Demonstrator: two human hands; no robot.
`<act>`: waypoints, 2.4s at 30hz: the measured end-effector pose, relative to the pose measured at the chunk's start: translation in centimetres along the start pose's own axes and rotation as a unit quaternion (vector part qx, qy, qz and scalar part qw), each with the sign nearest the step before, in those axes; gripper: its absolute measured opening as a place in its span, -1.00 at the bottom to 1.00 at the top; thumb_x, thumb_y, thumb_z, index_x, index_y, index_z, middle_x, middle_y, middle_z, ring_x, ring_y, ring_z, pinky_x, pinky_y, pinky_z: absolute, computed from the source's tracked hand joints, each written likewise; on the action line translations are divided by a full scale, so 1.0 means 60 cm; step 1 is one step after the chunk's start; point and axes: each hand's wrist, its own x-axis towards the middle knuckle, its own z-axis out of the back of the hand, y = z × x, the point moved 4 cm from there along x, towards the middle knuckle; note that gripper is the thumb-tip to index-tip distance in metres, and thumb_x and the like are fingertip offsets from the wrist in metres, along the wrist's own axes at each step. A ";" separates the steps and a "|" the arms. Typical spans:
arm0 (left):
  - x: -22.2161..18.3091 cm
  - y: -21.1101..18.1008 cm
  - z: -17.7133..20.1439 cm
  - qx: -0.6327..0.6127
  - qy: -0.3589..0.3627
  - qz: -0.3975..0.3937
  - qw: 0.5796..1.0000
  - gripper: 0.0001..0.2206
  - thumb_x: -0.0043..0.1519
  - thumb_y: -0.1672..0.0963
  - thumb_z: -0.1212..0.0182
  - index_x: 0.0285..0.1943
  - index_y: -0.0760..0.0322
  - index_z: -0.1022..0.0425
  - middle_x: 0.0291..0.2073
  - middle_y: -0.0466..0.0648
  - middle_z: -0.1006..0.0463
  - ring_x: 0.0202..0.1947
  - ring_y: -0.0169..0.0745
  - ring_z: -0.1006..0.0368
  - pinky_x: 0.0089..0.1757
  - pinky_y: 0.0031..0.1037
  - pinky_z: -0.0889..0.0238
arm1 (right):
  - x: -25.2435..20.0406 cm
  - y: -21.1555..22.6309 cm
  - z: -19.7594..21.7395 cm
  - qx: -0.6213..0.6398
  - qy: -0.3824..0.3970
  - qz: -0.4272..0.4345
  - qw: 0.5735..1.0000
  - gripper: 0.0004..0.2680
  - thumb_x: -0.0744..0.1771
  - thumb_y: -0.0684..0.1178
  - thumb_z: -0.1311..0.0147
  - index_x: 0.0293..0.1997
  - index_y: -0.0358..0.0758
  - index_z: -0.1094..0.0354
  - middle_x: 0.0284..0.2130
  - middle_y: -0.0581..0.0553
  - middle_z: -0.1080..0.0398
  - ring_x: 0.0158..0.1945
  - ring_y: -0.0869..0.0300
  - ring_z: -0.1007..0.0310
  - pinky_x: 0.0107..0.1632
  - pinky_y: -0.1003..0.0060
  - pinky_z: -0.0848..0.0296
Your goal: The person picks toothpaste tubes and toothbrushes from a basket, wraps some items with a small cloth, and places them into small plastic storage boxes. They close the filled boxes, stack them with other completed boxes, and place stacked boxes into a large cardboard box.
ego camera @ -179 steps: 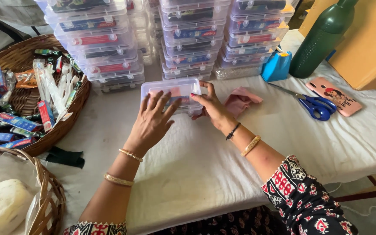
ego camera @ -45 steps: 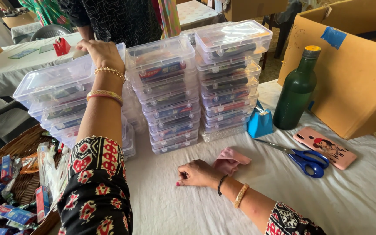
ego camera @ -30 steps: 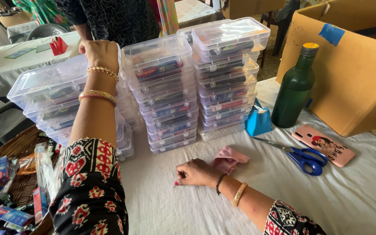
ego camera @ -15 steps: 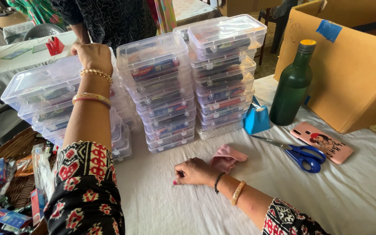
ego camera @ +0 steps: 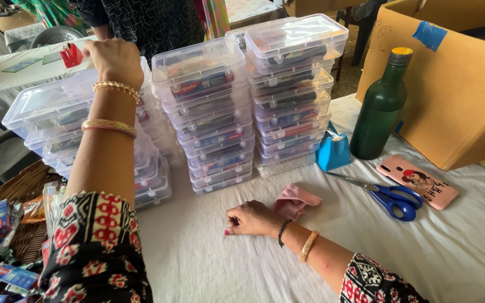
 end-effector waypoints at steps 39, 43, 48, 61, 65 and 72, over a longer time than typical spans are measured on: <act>-0.688 -0.243 -0.214 -0.414 0.016 -0.179 0.893 -0.28 0.33 -0.16 0.03 0.47 0.45 -0.08 0.42 0.28 -0.13 0.45 0.31 0.07 0.27 0.11 0.16 | 0.004 -0.027 -0.003 -0.025 0.011 0.024 0.999 -0.75 0.28 0.17 -0.26 -0.27 -0.22 -0.41 -0.44 -0.16 -0.52 -0.35 0.02 -0.54 -0.26 0.12 -0.46; -0.724 -0.209 -0.219 -0.445 0.028 -0.165 0.880 -0.24 0.35 -0.18 0.12 0.52 0.46 0.00 0.49 0.26 -0.02 0.51 0.26 0.18 0.34 0.10 0.32 | 0.002 -0.018 0.000 -0.025 0.040 -0.009 0.999 -0.76 0.27 0.16 -0.26 -0.28 -0.21 -0.40 -0.50 -0.11 -0.50 -0.42 0.10 -0.52 -0.29 0.17 -0.46; -0.770 -0.164 -0.212 -0.414 0.071 -0.141 0.897 -0.20 0.34 -0.22 0.18 0.53 0.48 0.07 0.51 0.25 0.04 0.53 0.23 0.25 0.34 0.13 0.42 | -0.001 -0.020 0.006 -0.017 0.038 -0.046 0.998 -0.77 0.27 0.11 -0.28 -0.28 -0.21 -0.39 -0.57 -0.08 -0.44 -0.49 0.17 -0.42 -0.33 0.22 -0.42; -0.899 -0.011 -0.178 -0.325 0.157 -0.157 0.919 -0.19 0.28 -0.21 0.06 0.49 0.47 0.04 0.48 0.29 0.00 0.46 0.39 0.13 0.27 0.12 0.14 | -0.007 0.001 0.013 -0.032 0.044 -0.038 0.998 -0.81 0.28 0.05 -0.25 -0.25 -0.22 -0.38 -0.49 -0.05 -0.48 -0.43 0.21 -0.44 -0.27 0.24 -0.44; -0.843 0.075 -0.119 -0.260 0.274 -0.176 0.909 -0.43 0.27 -0.20 0.02 0.33 0.11 -0.30 0.05 0.12 -0.44 0.03 0.18 -0.42 -0.06 -0.10 -0.38 | -0.016 0.031 0.034 -0.041 0.054 -0.027 0.997 -0.81 0.29 0.06 -0.23 -0.23 -0.23 -0.37 -0.41 -0.07 -0.50 -0.36 0.18 -0.48 -0.21 0.22 -0.46; -0.668 0.279 -0.170 -0.196 0.293 -0.015 0.936 -0.68 0.30 0.00 -0.09 0.23 -0.14 -0.50 0.03 -0.02 -0.61 0.03 0.05 -0.56 -0.03 -0.14 -0.45 | -0.051 -0.044 0.127 -0.239 0.042 -0.071 0.968 -0.75 0.29 0.24 -0.17 -0.09 -0.02 -0.43 -0.05 -0.08 -0.47 0.12 0.02 -0.42 0.21 0.05 -0.35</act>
